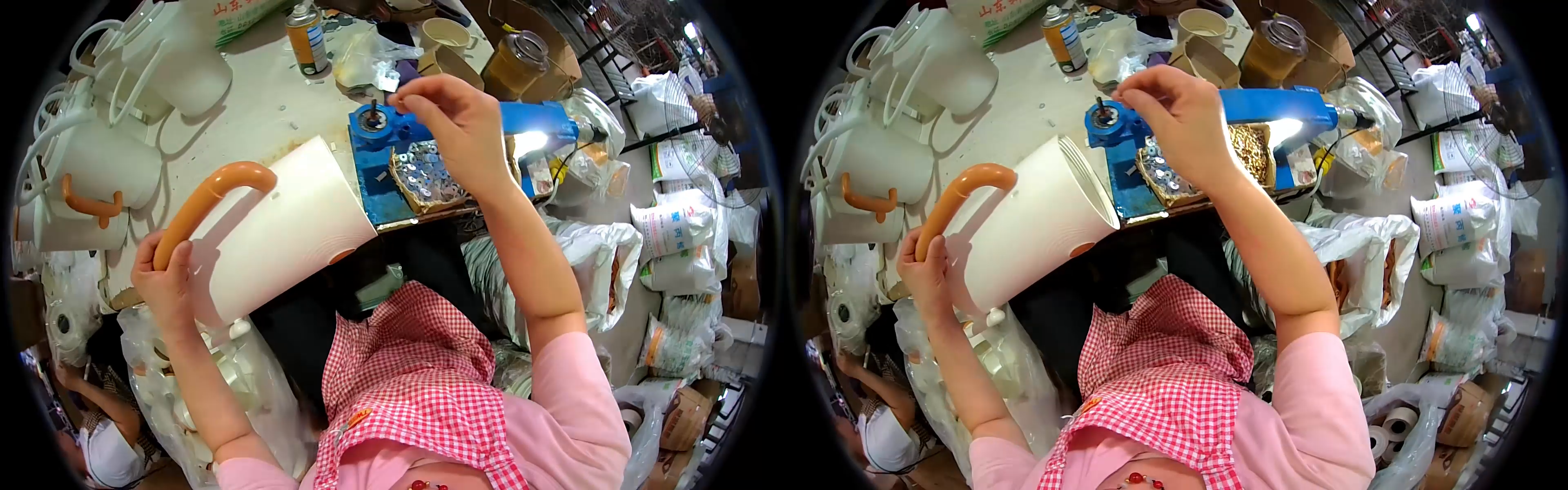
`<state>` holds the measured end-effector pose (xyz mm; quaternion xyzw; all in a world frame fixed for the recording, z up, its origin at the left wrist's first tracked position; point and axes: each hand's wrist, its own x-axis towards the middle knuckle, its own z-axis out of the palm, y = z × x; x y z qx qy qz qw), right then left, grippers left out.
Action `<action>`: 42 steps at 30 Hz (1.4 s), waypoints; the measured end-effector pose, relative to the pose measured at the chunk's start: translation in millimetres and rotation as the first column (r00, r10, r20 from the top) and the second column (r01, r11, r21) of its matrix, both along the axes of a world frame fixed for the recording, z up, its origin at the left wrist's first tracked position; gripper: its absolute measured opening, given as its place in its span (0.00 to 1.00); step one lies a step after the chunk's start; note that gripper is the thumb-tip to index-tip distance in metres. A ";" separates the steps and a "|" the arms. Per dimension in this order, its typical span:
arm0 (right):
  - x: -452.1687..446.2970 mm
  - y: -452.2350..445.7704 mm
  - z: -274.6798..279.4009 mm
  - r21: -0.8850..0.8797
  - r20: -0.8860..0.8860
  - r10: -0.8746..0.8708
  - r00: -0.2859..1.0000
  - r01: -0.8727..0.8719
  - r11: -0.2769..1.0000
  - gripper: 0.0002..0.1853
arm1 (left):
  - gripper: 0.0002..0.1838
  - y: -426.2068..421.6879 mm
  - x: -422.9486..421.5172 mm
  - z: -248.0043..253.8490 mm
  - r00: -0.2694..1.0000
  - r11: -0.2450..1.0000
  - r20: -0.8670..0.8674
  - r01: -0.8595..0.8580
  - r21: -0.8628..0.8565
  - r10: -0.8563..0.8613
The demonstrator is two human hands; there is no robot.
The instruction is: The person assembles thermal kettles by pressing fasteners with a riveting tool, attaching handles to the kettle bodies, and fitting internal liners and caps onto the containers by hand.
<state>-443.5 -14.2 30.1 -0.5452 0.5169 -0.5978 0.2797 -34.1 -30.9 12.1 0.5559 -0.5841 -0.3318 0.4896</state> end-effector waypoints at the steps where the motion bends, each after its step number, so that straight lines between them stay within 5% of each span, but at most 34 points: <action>1: 5.0 -9.9 0.0 -0.024 0.029 0.065 0.997 -0.064 0.998 0.06 | 0.11 2.0 -0.3 0.3 1.000 1.000 0.009 0.011 0.005 -0.011; 6: 8.4 -23.0 5.0 0.057 0.026 0.143 0.989 -0.144 0.988 0.06 | 0.17 3.8 5.6 -11.8 0.997 0.996 0.078 0.025 -0.087 -0.018; 14: -2.7 -24.9 28.1 0.185 -0.346 0.267 0.899 -0.213 0.959 0.07 | 0.16 3.2 8.5 -12.4 0.998 0.997 0.049 0.048 -0.056 -0.045; 18: -3.2 -22.5 18.8 0.080 -0.344 0.232 0.910 -0.218 0.973 0.08 | 0.16 5.1 10.6 -10.2 0.999 1.000 0.025 0.022 0.011 -0.022; 19: 10.0 -13.5 18.5 -0.025 -0.159 0.102 0.982 -0.108 0.994 0.09 | 0.15 5.6 8.9 -9.0 1.000 1.000 0.026 0.009 0.009 -0.009; 22: -5.9 23.2 -13.5 0.028 0.014 0.016 1.000 -0.017 0.999 0.06 | 0.16 6.1 9.6 -9.8 0.999 0.999 0.026 0.027 -0.019 -0.027; 24: -9.3 45.6 -44.5 0.320 -0.052 -0.018 0.999 0.033 0.947 0.05 | 0.16 5.5 13.5 -11.9 1.000 0.999 0.015 0.027 -0.022 -0.026; 26: -13.9 46.9 -69.3 0.325 -0.529 0.034 0.848 0.165 0.931 0.06 | 0.16 6.1 13.9 -13.7 0.999 0.999 0.012 0.039 -0.016 -0.039; 30: -16.7 28.2 -104.8 0.118 -0.819 -0.047 0.571 0.248 0.962 0.09 | 0.17 6.8 8.5 -9.4 0.998 1.000 0.052 0.021 -0.008 -0.020; 38: -19.2 38.8 -94.9 0.313 -0.575 -0.039 0.818 0.263 0.913 0.05 | 0.18 9.3 12.2 -6.3 0.999 0.999 0.043 0.020 0.033 -0.021; 42: -26.2 43.4 -96.5 0.269 -0.486 -0.074 0.871 0.230 0.935 0.06 | 0.17 8.1 12.5 -8.5 0.999 0.999 0.043 0.017 0.045 -0.019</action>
